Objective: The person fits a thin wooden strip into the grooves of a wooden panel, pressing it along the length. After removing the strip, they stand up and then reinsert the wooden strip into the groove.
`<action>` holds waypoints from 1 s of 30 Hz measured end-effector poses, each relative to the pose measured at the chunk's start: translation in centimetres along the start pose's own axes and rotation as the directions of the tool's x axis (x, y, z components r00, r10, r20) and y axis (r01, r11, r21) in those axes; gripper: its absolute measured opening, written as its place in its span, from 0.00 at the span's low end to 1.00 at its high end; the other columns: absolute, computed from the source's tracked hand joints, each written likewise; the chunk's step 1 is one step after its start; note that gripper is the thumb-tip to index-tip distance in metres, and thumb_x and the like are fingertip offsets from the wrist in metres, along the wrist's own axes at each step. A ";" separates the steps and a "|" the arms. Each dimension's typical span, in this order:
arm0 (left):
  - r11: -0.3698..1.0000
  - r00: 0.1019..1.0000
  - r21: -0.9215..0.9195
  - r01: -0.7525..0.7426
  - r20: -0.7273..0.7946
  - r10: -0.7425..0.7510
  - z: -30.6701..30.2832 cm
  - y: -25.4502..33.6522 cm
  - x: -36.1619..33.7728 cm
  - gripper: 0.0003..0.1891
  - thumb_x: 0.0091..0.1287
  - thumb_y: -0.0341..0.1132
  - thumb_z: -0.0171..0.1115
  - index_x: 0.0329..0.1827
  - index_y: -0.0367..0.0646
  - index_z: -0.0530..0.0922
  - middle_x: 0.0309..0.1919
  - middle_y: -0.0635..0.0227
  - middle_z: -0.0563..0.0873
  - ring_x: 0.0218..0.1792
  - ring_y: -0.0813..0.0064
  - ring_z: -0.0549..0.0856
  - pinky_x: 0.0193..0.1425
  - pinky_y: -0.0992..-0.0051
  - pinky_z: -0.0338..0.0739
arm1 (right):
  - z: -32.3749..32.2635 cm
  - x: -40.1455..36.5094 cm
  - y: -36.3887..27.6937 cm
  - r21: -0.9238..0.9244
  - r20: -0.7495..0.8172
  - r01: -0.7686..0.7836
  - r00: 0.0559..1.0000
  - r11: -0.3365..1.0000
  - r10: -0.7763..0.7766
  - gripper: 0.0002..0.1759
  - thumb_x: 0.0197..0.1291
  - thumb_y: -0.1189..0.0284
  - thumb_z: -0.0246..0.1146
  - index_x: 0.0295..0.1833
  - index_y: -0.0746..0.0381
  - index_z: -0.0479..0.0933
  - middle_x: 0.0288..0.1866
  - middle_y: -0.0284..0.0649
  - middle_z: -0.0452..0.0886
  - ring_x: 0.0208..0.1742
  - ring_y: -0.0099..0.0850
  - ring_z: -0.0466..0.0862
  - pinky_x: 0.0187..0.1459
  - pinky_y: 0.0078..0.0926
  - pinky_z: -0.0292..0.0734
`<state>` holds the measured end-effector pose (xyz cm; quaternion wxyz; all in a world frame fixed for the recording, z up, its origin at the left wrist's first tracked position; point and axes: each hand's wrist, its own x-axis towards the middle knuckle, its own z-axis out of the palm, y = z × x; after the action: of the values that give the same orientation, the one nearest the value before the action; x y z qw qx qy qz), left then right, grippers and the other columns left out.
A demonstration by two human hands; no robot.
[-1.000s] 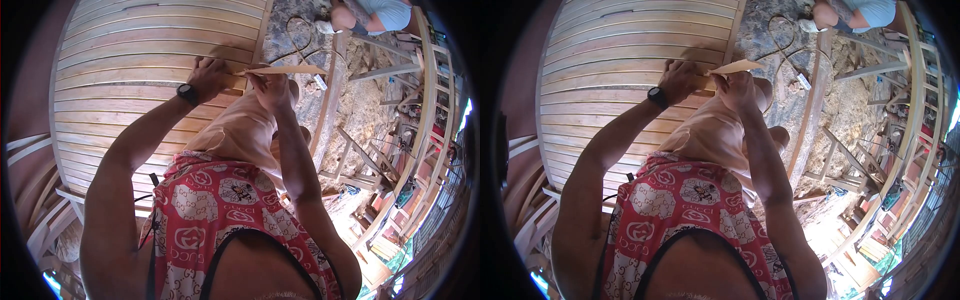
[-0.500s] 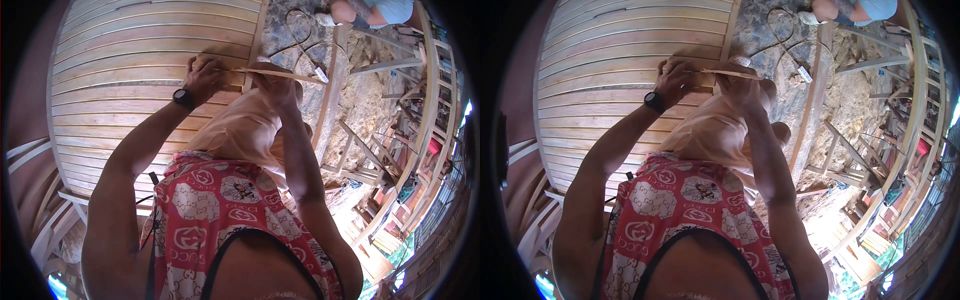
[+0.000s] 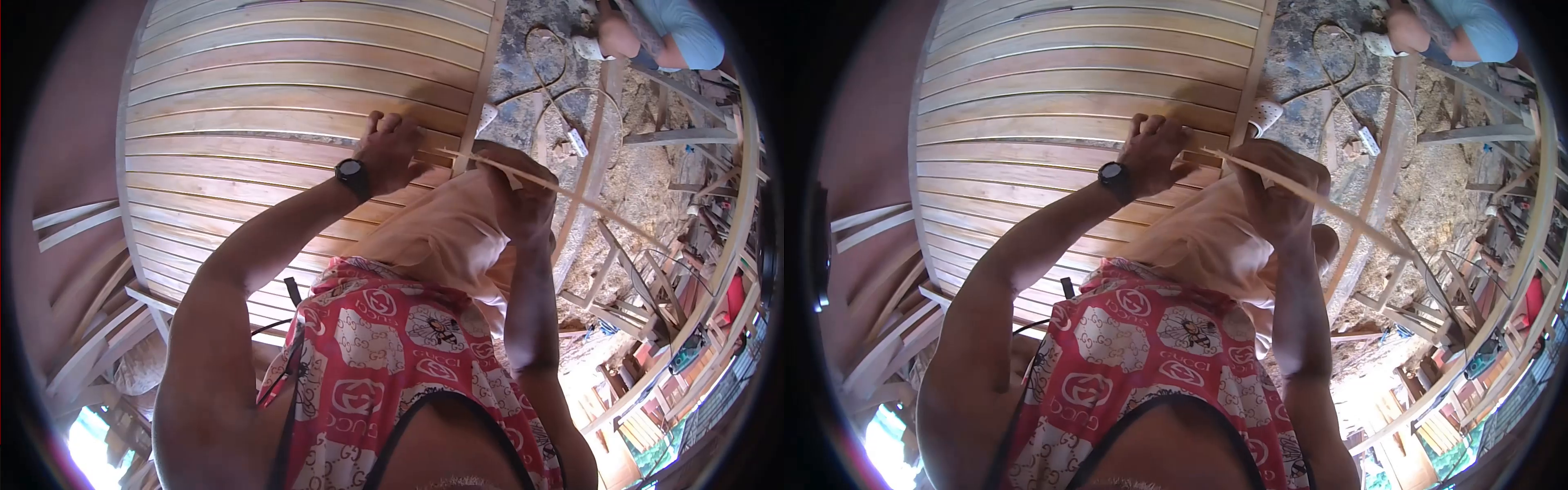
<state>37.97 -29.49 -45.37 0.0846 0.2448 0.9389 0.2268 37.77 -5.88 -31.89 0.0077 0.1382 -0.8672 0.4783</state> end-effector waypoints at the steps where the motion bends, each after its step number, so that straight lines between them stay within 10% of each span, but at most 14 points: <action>1: 0.999 0.999 -0.035 0.004 0.046 -0.002 -0.4 0.2 -0.3 0.34 0.64 0.57 0.75 0.69 0.48 0.79 0.63 0.59 0.76 0.69 0.52 0.74 0.79 0.40 0.58 | 0.4 -0.1 0.3 0.008 -0.008 0.071 0.997 0.997 -0.071 0.05 0.66 0.82 0.72 0.46 0.67 0.89 0.42 0.44 0.92 0.41 0.33 0.91 0.44 0.29 0.86; 17: 0.998 0.998 0.012 -0.058 0.005 0.058 0.5 -0.4 -1.6 0.43 0.64 0.64 0.71 0.78 0.51 0.73 0.67 0.64 0.78 0.71 0.53 0.72 0.78 0.40 0.59 | 1.8 -1.3 1.2 -0.087 0.052 0.218 0.975 0.972 -0.214 0.04 0.66 0.79 0.70 0.45 0.65 0.87 0.43 0.46 0.92 0.42 0.42 0.93 0.42 0.37 0.85; 22: 0.991 0.990 0.031 -0.132 -0.036 0.133 -0.1 -0.2 -1.3 0.30 0.66 0.63 0.71 0.66 0.59 0.84 0.65 0.68 0.79 0.70 0.55 0.73 0.76 0.42 0.61 | 1.4 -1.3 2.9 0.023 0.061 0.346 0.936 0.938 -0.347 0.05 0.63 0.76 0.72 0.44 0.63 0.86 0.44 0.45 0.93 0.42 0.43 0.94 0.42 0.36 0.87; 25: 0.995 0.995 0.002 -0.099 -0.033 0.099 -0.8 0.0 -0.9 0.21 0.65 0.60 0.73 0.57 0.65 0.88 0.64 0.70 0.79 0.69 0.56 0.74 0.75 0.42 0.61 | 1.3 -1.6 1.5 0.077 0.074 0.069 0.994 0.995 -0.075 0.06 0.60 0.77 0.72 0.44 0.63 0.87 0.45 0.44 0.93 0.42 0.42 0.94 0.43 0.35 0.88; 30: 0.994 0.992 -0.011 -0.111 -0.059 0.110 -1.0 0.2 -0.8 0.18 0.63 0.54 0.76 0.55 0.70 0.89 0.63 0.71 0.79 0.69 0.57 0.74 0.75 0.41 0.60 | 1.1 -1.6 1.1 0.065 0.064 0.111 0.991 0.992 -0.115 0.10 0.57 0.79 0.71 0.46 0.63 0.87 0.45 0.45 0.93 0.42 0.42 0.94 0.44 0.35 0.88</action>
<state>38.46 -30.12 -44.33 0.0463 0.2890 0.9243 0.2448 39.13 -5.87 -33.61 0.0012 0.2032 -0.8428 0.4984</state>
